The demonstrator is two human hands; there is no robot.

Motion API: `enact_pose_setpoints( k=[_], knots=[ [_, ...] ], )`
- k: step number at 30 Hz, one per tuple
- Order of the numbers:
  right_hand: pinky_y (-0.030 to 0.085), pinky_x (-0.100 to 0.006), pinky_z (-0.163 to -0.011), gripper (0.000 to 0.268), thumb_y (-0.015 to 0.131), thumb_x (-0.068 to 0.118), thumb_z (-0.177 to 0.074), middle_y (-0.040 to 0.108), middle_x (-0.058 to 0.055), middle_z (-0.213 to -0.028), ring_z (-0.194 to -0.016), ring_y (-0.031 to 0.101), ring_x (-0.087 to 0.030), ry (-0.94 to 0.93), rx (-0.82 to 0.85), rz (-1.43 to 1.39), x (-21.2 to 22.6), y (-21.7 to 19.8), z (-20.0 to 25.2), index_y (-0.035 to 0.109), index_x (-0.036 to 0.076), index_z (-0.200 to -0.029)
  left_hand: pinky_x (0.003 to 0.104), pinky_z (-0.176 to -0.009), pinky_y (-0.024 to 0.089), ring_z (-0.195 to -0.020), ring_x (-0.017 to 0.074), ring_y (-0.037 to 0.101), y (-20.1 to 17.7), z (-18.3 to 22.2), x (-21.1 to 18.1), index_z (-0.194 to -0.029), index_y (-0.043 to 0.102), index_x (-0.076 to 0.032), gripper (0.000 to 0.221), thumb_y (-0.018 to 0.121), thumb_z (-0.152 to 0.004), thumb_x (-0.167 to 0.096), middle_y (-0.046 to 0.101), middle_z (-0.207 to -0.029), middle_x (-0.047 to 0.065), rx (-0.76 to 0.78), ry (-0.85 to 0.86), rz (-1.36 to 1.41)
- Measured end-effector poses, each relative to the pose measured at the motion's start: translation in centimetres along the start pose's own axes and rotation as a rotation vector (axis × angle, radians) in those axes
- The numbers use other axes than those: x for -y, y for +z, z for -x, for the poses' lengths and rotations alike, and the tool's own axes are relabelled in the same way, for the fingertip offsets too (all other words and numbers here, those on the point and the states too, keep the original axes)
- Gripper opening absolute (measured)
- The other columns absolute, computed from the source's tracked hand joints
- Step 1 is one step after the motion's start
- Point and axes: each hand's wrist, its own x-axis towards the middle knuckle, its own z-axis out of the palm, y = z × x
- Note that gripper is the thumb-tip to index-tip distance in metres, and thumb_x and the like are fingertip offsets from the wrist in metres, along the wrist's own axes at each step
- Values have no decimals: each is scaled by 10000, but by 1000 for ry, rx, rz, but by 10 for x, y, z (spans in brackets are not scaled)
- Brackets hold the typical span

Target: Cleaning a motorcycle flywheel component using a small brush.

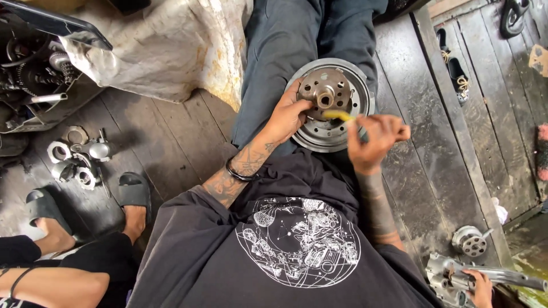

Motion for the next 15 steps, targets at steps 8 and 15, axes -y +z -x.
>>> enact_pose_setpoints(
  k=[8, 15],
  knots=[
    [262, -424, -798, 171, 759, 310, -996, 593, -3, -860, -797, 491, -255, 62, -59, 16, -21, 18, 15, 697, 169, -922, 466, -1022, 535, -1234, 265, 611, -10, -10, 22, -1441, 494, -12, 427, 643, -1042, -13, 632, -1281, 181, 24, 144, 13],
    [264, -439, -841, 149, 815, 280, -936, 591, -31, -847, -830, 521, -258, -60, -15, -22, -3, 1, 9, 718, 167, -950, 473, -1025, 561, -1188, 261, 646, 13, 4, -4, -1409, 542, 19, 368, 652, -1068, -64, 682, -1260, 206, 30, 131, -72]
  ],
)
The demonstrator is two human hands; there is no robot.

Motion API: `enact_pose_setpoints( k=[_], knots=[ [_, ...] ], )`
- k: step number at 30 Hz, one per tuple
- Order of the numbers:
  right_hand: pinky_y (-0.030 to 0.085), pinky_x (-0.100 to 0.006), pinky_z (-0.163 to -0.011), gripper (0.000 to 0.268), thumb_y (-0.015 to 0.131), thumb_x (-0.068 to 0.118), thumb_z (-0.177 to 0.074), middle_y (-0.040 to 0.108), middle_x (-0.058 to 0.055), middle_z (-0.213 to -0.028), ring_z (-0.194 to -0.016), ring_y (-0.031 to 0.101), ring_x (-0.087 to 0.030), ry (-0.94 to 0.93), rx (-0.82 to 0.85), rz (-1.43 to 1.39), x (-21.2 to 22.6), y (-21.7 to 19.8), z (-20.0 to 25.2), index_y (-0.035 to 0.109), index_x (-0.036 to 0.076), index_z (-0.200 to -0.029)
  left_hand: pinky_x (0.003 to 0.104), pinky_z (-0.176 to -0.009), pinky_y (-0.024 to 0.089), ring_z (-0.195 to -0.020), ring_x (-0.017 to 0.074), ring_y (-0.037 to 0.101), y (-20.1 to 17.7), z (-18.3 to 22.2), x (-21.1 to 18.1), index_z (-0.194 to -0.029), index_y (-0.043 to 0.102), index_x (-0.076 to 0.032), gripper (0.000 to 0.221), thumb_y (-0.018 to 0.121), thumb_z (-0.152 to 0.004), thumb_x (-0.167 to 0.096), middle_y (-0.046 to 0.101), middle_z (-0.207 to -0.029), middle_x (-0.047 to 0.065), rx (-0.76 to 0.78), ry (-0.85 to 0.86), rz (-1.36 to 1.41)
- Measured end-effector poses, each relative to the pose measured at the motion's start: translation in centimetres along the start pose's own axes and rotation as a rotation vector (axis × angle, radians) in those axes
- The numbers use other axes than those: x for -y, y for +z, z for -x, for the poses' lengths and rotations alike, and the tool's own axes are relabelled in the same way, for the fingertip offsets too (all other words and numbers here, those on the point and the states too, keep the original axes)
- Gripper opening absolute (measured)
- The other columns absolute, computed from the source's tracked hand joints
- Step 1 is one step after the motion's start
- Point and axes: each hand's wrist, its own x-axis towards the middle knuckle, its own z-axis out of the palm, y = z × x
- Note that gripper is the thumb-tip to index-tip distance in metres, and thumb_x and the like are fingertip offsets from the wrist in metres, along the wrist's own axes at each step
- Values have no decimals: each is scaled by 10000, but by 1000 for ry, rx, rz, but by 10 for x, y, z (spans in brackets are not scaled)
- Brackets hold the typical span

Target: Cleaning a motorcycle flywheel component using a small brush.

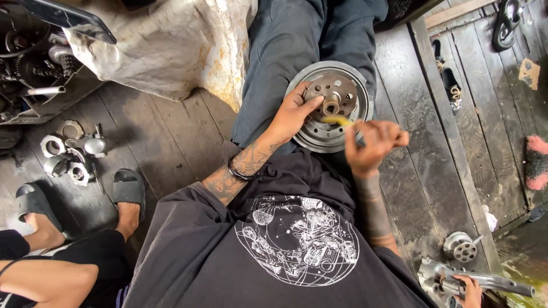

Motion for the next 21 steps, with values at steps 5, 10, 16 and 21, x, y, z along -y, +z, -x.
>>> enact_pose_setpoints(
  k=[5, 10, 16, 21],
  knots=[
    [264, -455, -852, 167, 813, 311, -954, 591, -28, -837, -832, 522, -262, 10, -26, -2, 0, 3, 6, 722, 174, -929, 506, -1029, 568, -1176, 291, 673, 18, 6, -26, -1445, 494, 99, 529, 720, -1060, -186, 667, -1298, 267, -35, -14, -32],
    [259, -429, -839, 205, 776, 367, -1001, 586, -6, -845, -822, 509, -237, 36, -53, 29, -16, 13, 11, 738, 169, -965, 484, -984, 586, -1131, 268, 706, 17, 3, -16, -1313, 623, 50, 336, 723, -1051, -136, 736, -1176, 195, -81, -8, 129],
    [290, -419, -819, 162, 790, 274, -987, 607, -28, -864, -821, 529, -253, 27, -81, 3, -3, 0, -13, 745, 121, -965, 477, -941, 600, -1039, 217, 709, 17, 7, -22, -1226, 633, 65, 268, 666, -1080, -156, 746, -1087, 177, -52, 44, 109],
    [369, -430, -816, 146, 839, 240, -943, 591, -70, -857, -808, 537, -296, -54, -56, 18, 7, -1, -18, 753, 124, -962, 435, -934, 601, -1032, 175, 693, 22, 5, -19, -1171, 680, 2, 162, 657, -1070, -122, 741, -1029, 138, -107, 102, 110]
  ],
)
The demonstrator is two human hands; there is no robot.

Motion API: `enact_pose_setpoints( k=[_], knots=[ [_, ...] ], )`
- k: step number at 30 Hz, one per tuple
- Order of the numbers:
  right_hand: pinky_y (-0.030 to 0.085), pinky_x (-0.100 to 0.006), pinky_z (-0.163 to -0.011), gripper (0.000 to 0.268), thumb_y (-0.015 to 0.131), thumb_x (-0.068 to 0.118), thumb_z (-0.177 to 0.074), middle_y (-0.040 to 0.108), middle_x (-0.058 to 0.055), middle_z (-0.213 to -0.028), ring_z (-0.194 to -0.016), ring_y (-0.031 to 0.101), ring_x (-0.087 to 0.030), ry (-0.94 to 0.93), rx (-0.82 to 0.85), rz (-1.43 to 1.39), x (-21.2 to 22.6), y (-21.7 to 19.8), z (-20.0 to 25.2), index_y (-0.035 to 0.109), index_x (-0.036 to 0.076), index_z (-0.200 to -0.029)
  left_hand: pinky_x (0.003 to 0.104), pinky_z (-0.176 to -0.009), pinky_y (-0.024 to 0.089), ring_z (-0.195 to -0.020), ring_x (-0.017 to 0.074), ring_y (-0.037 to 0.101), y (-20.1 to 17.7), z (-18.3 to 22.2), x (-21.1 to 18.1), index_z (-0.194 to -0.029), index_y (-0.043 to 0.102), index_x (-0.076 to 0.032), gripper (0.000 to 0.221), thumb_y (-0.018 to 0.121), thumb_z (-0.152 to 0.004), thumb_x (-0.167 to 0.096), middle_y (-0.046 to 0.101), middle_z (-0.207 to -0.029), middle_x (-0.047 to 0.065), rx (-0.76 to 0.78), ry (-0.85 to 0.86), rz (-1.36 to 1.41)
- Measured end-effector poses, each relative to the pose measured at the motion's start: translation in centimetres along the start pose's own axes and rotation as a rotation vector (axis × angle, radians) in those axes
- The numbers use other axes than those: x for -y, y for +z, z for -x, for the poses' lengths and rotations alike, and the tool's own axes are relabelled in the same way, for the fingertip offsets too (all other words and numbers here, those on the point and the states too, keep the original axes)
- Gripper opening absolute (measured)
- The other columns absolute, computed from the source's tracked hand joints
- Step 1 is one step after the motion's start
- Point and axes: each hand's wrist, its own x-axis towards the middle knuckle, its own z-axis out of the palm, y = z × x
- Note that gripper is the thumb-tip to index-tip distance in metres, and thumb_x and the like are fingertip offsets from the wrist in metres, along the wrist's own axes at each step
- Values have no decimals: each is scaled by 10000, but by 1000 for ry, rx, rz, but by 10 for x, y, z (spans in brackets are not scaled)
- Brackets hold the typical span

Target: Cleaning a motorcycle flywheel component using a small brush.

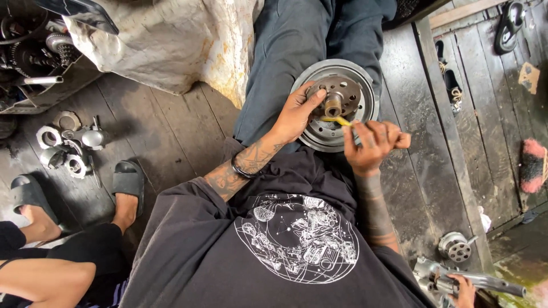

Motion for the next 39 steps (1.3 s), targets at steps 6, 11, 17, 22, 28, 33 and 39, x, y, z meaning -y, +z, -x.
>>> enact_pose_setpoints(
  k=[6, 11, 17, 22, 28, 33, 39],
  knots=[
    [312, -434, -790, 105, 767, 191, -981, 584, -61, -832, -763, 503, -300, 58, -62, 32, -17, 8, 21, 727, 137, -900, 647, -1184, 394, -1428, 526, 426, -8, 2, -11, -1544, 289, 151, 703, 592, -1118, -320, 389, -1505, 450, 104, -158, -251],
    [278, -423, -777, 159, 786, 267, -997, 597, -49, -864, -798, 497, -272, 143, -86, 64, -36, 11, 31, 742, 116, -968, 516, -1051, 531, -1278, 276, 578, -32, -6, 26, -1477, 481, 57, 458, 655, -1077, -82, 627, -1366, 235, 120, -129, -93],
    [295, -427, -818, 164, 798, 307, -966, 609, -33, -856, -795, 519, -270, 102, -51, 68, -25, 7, 22, 748, 152, -946, 494, -1060, 528, -1257, 297, 609, -25, -1, 21, -1528, 417, 40, 580, 689, -1018, -5, 621, -1368, 266, 95, -123, -127],
    [274, -446, -837, 92, 796, 222, -903, 612, -27, -860, -806, 550, -267, 42, -15, 72, -14, 11, 39, 713, 183, -904, 534, -1072, 522, -1270, 303, 596, -35, -6, 22, -1502, 338, 84, 547, 632, -1082, -104, 601, -1350, 273, 158, -77, -226],
    [364, -424, -798, 153, 808, 254, -953, 608, -56, -859, -768, 505, -278, 87, -31, -55, 16, -10, -17, 756, 112, -973, 593, -1137, 460, -1385, 409, 496, -15, 0, 4, -1554, 259, 99, 647, 622, -1103, -189, 493, -1466, 345, 61, -138, -191],
    [288, -426, -831, 206, 779, 371, -1009, 603, 0, -861, -805, 509, -246, 103, -23, 54, -15, 4, 15, 756, 168, -990, 680, -1202, 321, -1500, 506, 307, 2, 5, -12, -1611, 292, 70, 691, 663, -1091, -195, 378, -1586, 347, -23, -221, -33],
    [267, -446, -813, 112, 804, 257, -932, 614, -31, -849, -807, 549, -265, 20, 67, 31, -8, 5, 14, 723, 182, -909, 617, -1041, 542, -1293, 417, 607, -33, -3, 24, -1506, 475, 52, 453, 616, -1120, -137, 599, -1405, 305, 68, -137, 102]
  ],
)
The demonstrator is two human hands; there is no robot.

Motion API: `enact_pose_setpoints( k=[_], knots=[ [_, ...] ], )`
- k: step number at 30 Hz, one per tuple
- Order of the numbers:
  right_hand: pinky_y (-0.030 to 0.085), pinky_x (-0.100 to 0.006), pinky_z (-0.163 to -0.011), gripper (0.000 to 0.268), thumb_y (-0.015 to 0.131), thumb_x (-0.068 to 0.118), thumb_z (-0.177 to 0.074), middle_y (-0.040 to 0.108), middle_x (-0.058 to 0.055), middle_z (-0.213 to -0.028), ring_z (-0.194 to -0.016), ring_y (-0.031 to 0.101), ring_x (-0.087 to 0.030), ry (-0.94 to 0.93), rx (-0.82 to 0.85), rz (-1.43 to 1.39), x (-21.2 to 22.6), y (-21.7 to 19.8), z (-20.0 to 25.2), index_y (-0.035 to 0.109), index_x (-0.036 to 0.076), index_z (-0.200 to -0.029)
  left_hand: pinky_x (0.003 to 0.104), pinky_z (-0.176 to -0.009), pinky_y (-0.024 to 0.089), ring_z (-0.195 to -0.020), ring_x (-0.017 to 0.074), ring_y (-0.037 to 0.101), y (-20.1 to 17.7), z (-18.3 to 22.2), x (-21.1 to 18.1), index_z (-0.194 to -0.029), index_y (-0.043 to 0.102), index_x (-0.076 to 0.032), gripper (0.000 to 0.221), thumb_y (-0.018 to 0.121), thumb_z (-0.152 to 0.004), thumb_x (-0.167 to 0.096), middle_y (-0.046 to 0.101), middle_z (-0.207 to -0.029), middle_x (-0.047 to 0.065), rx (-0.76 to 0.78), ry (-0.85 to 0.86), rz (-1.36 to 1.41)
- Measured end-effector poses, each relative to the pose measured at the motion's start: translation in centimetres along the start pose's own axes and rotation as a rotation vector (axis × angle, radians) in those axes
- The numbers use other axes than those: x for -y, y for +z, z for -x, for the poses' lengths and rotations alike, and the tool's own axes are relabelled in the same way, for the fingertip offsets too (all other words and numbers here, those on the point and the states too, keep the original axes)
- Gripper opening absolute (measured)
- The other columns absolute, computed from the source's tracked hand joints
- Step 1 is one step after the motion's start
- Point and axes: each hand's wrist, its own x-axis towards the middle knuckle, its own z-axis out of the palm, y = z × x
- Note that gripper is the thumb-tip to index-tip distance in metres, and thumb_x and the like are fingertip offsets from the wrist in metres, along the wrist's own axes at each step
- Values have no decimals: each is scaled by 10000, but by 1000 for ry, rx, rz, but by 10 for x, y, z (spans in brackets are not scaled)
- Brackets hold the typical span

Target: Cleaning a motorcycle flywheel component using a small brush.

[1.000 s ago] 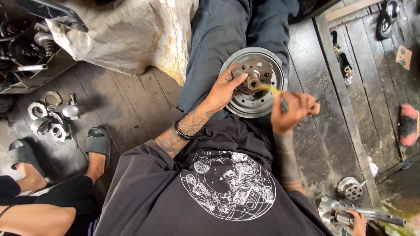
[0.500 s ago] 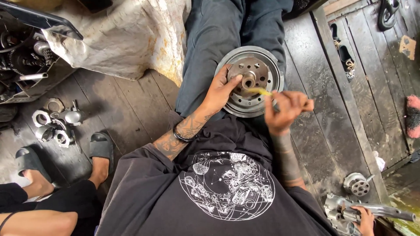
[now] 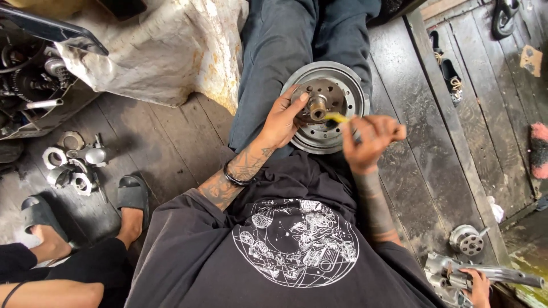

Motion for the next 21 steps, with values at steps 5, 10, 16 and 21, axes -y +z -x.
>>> enact_pose_setpoints(
  k=[5, 10, 16, 21],
  knots=[
    [404, -443, -790, 145, 859, 219, -860, 624, -82, -868, -797, 547, -313, 22, 13, -91, 19, -8, -8, 769, 137, -939, 629, -1043, 538, -1326, 404, 579, 6, 5, -12, -1592, 324, 50, 624, 645, -1065, -41, 535, -1478, 294, -12, -61, 37],
    [310, -458, -811, 142, 767, 283, -965, 582, -44, -859, -793, 520, -285, 130, -90, 58, -16, 3, 8, 724, 157, -916, 628, -1059, 529, -1332, 425, 576, -5, 2, -8, -1576, 365, 14, 603, 653, -1046, -9, 558, -1457, 280, 72, -48, 35],
    [280, -445, -839, 157, 796, 300, -935, 600, -8, -857, -820, 545, -250, 153, -75, -28, -23, 9, 18, 736, 157, -953, 591, -1075, 532, -1327, 393, 585, -2, 1, -9, -1576, 356, 11, 611, 660, -1047, -25, 564, -1444, 256, 121, -53, -24],
    [271, -435, -844, 159, 798, 260, -956, 590, -14, -870, -819, 526, -243, 167, -73, -71, -7, -7, 0, 735, 126, -1015, 569, -1010, 576, -1227, 346, 666, -1, 0, -10, -1480, 504, 6, 485, 692, -1045, -94, 658, -1355, 223, 32, -80, -7]
  ],
)
